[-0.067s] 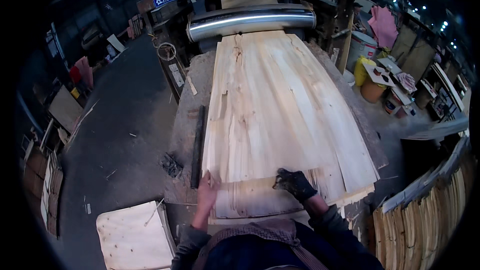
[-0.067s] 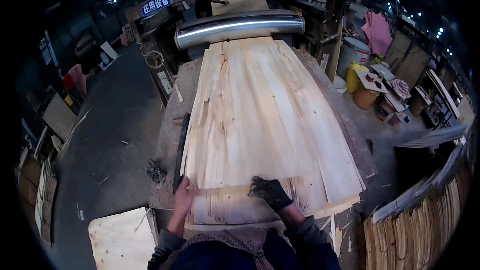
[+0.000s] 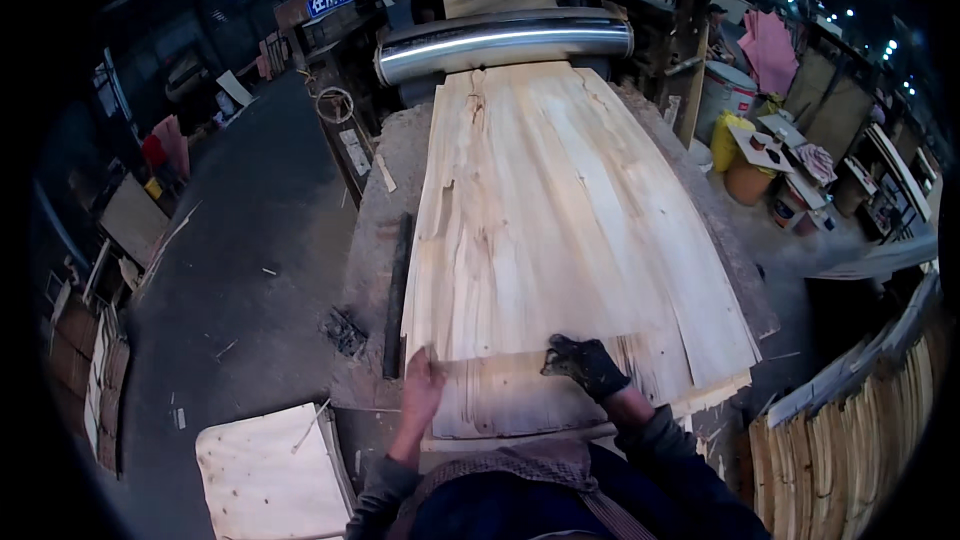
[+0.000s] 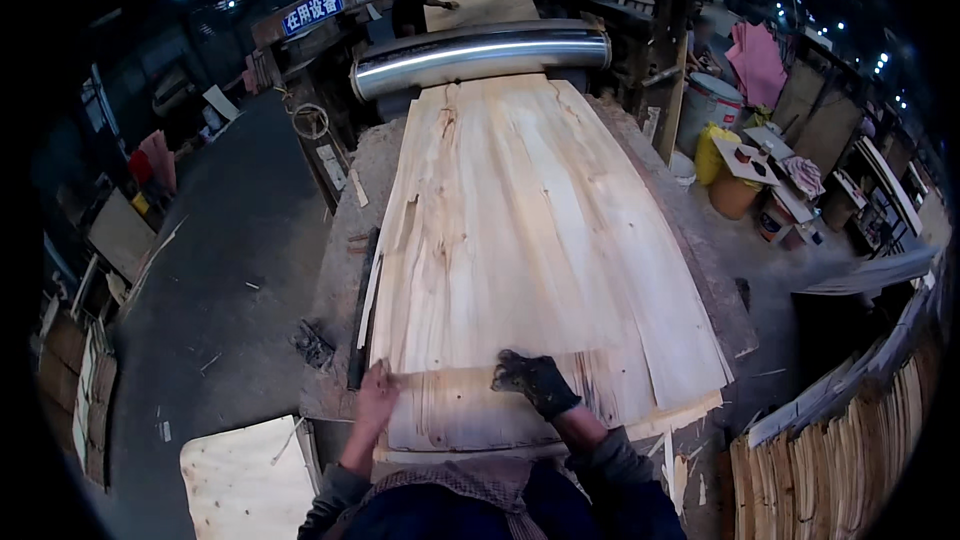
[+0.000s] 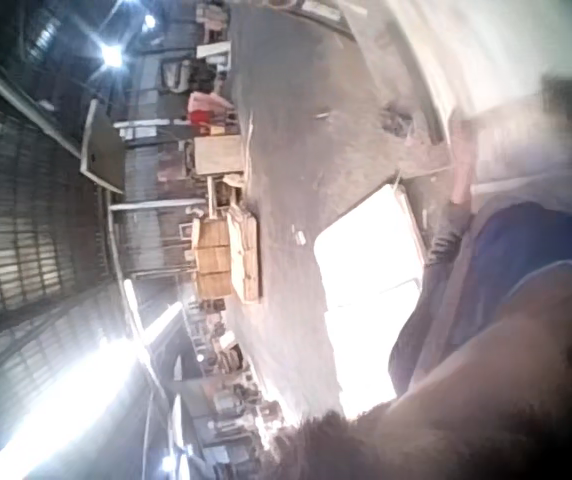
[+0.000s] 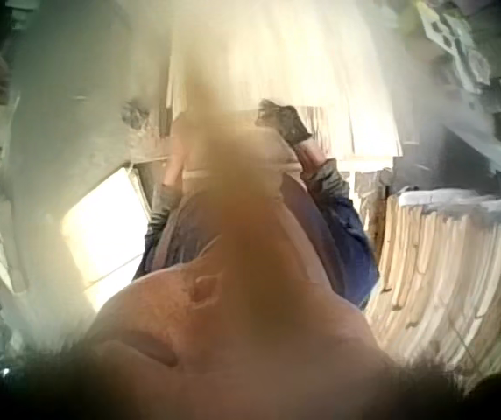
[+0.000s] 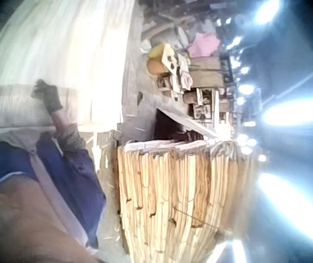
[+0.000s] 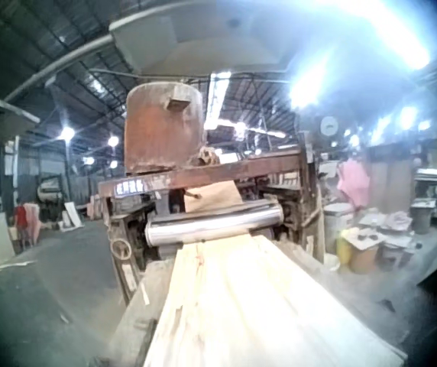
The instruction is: The person takes wood veneer sheets from a large stack, feeds them through a roller press, uses a long pole to adjust the sheets on the output side, and places the processed sheets onto a new stack.
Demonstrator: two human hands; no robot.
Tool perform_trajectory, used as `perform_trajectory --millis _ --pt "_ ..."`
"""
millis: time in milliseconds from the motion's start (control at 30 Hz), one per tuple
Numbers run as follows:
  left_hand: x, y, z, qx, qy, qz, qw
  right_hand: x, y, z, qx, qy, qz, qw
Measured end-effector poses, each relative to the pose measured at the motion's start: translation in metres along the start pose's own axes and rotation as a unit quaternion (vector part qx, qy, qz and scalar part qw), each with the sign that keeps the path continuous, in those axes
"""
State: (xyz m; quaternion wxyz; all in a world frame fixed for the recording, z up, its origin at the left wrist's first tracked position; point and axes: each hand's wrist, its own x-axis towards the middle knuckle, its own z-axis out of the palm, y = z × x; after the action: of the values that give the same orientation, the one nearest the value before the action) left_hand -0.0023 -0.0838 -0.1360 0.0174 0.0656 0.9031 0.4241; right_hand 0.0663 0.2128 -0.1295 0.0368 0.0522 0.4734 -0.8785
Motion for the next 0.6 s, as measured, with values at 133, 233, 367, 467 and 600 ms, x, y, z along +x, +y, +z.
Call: perform_trajectory --millis 133,233,367,467,600 --pt "-0.017 0.003 0.010 0.093 -0.018 0.065 0.993 0.044 -0.014 -0.002 0.195 0.018 0.036 0.980" --pt "-0.020 0.003 0.014 0.105 -0.015 0.049 0.993 0.073 -0.041 0.002 0.173 0.037 0.024 0.984" --pt "-0.019 -0.012 0.023 0.103 0.033 0.051 0.993 0.126 -0.062 0.010 0.137 0.040 -0.002 0.990" --pt "-0.018 -0.016 0.024 0.111 0.025 0.040 0.993 0.196 -0.078 0.012 0.158 0.024 -0.004 0.987" --pt "0.005 -0.004 0.031 0.092 -0.015 0.059 0.994 0.281 -0.076 -0.066 0.189 -0.134 -0.115 0.966"
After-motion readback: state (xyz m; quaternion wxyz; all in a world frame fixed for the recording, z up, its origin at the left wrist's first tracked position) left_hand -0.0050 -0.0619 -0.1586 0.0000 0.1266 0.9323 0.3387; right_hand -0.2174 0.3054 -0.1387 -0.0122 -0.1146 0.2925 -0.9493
